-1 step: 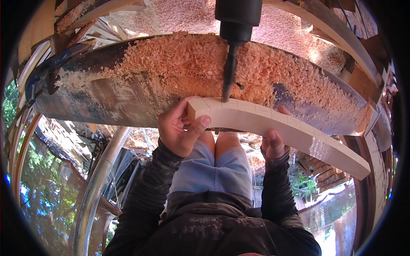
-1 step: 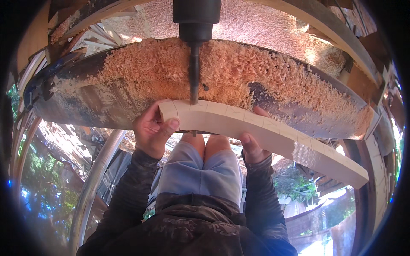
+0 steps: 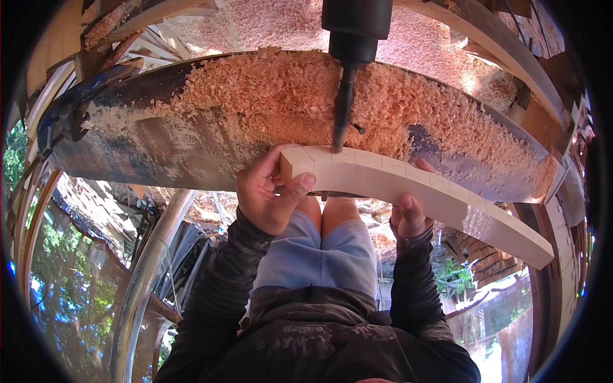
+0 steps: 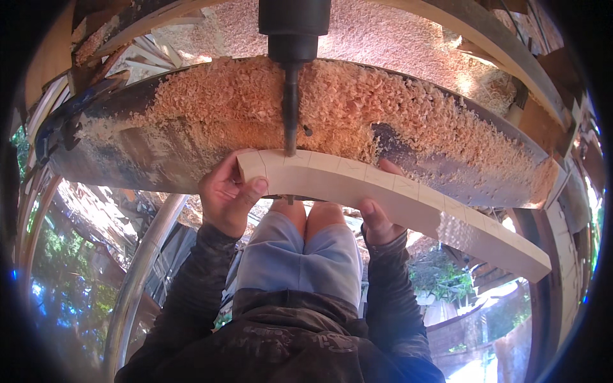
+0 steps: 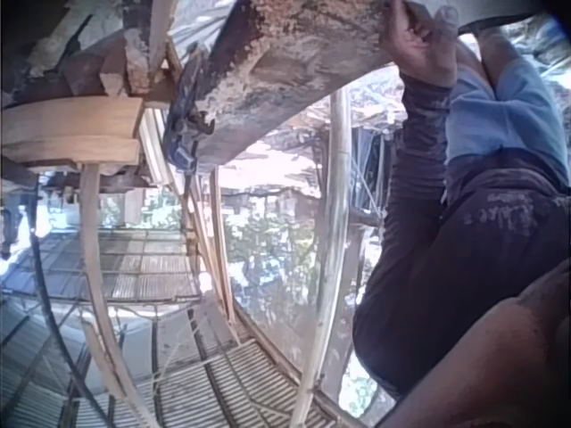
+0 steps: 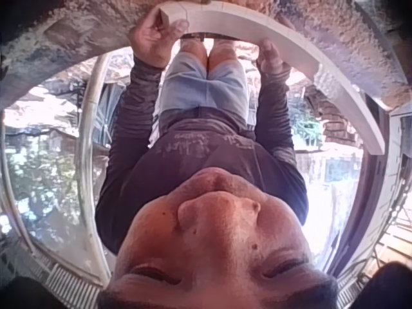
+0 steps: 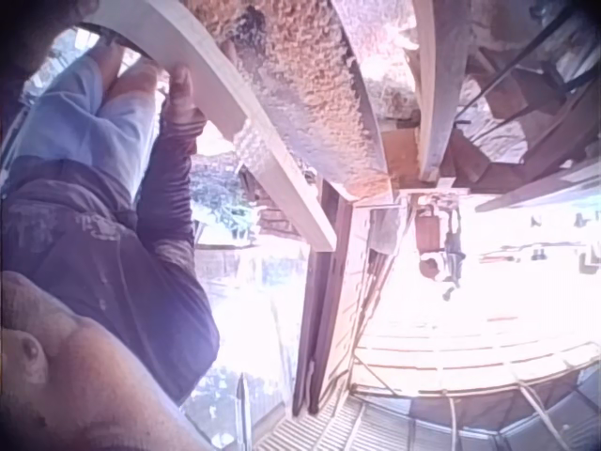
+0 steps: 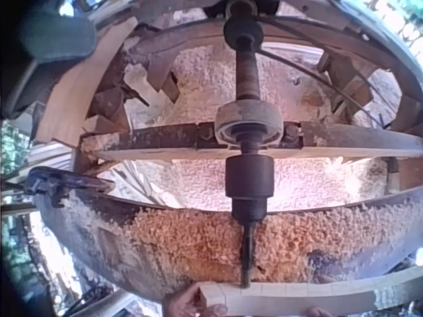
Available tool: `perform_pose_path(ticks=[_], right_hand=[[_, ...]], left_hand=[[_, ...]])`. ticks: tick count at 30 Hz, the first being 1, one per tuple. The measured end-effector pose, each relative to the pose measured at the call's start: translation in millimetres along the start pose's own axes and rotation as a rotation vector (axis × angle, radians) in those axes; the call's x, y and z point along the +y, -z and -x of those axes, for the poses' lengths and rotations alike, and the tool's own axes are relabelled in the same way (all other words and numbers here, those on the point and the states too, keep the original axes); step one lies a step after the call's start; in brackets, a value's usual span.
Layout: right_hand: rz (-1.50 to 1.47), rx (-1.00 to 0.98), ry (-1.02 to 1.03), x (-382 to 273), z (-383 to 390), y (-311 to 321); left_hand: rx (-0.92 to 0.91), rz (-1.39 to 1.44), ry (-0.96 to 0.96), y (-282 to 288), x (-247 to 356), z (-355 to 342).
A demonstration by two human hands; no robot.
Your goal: The person positions a curved piece of wood beneath a drill machine and drills holes into it.
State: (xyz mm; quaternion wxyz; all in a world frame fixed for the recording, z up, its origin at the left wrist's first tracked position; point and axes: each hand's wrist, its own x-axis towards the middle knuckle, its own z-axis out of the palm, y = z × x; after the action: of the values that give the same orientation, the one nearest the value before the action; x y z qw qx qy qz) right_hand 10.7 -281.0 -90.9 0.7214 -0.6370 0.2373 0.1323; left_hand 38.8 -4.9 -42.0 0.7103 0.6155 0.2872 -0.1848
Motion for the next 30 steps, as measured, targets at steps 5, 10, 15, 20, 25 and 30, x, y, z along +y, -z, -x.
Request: perform_pose_path(ticks=[5,10,15,20,25,30], right_hand=[[-0.015,0.014,-0.029,-5,0,-4],[-0.045,0.033,-0.056,-10,1,-7],[-0.018,0.032,-0.034,-7,2,-6],[-0.021,-0.014,-0.049,-12,1,-10],[-0.007,0.009,-0.027,-11,0,-10],[0.064,-0.004,-0.007,0,1,2]], left_hand=[[0.002,-0.045,-0.02,1,1,-1],[-0.004,-0.005,0.046,0,2,0],[-0.016,-0.018,0.037,1,5,-1],[0.002,-0.02,-0.003,2,1,-1],[-0.002,0.003,0.039,0,4,0],[-0.006,-0.026,0.021,3,0,-1]])
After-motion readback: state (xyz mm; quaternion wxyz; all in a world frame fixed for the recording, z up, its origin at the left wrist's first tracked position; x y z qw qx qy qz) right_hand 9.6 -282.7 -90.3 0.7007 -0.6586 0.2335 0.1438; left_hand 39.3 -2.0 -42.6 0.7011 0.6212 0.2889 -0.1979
